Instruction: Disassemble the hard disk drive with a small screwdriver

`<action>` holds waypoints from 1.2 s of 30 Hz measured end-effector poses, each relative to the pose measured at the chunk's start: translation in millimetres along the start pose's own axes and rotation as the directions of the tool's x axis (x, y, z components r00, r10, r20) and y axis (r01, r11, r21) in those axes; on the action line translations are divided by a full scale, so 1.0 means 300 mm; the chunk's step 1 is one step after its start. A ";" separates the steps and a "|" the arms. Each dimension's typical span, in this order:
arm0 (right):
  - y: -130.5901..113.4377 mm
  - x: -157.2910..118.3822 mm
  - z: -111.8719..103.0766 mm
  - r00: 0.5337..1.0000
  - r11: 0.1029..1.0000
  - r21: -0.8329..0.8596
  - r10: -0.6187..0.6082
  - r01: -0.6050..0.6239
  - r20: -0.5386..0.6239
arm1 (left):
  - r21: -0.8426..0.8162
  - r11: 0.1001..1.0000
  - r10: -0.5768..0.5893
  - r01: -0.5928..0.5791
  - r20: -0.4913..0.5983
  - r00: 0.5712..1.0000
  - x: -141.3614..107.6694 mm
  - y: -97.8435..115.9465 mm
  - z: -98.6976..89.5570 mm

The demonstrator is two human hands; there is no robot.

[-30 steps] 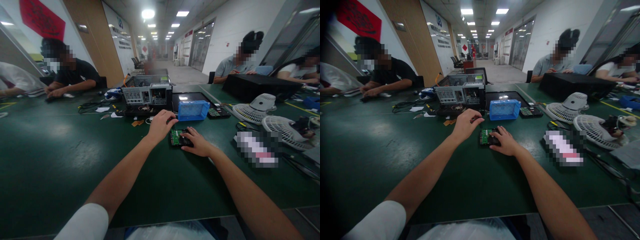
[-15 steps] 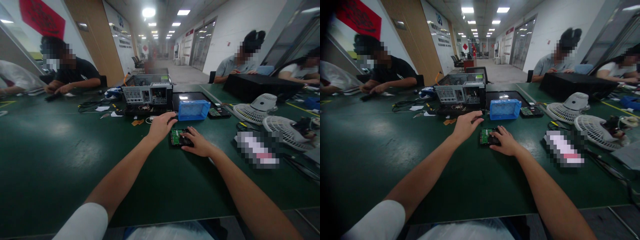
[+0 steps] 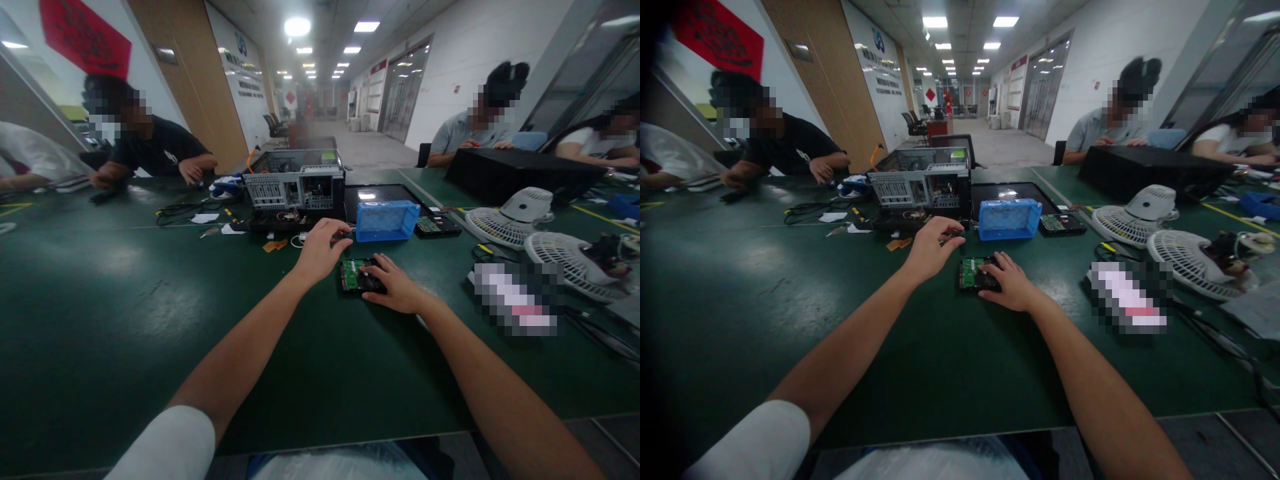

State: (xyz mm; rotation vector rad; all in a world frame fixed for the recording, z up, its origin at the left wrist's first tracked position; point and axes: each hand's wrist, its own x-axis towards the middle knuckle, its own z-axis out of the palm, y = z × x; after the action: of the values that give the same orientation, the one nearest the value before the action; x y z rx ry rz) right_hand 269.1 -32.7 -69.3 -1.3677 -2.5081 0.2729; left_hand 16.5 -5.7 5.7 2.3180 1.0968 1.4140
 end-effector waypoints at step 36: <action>-0.001 0.001 -0.002 1.000 1.000 0.010 0.009 -0.009 -0.001 | 0.270 0.960 0.076 -0.072 -0.003 0.997 -0.008 0.009 0.001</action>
State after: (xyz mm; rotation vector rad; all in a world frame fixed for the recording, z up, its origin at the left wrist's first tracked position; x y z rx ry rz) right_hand 268.9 -32.5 -68.6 -1.3750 -2.4974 0.2866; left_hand 17.3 -9.0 5.4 2.5638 1.2917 1.3824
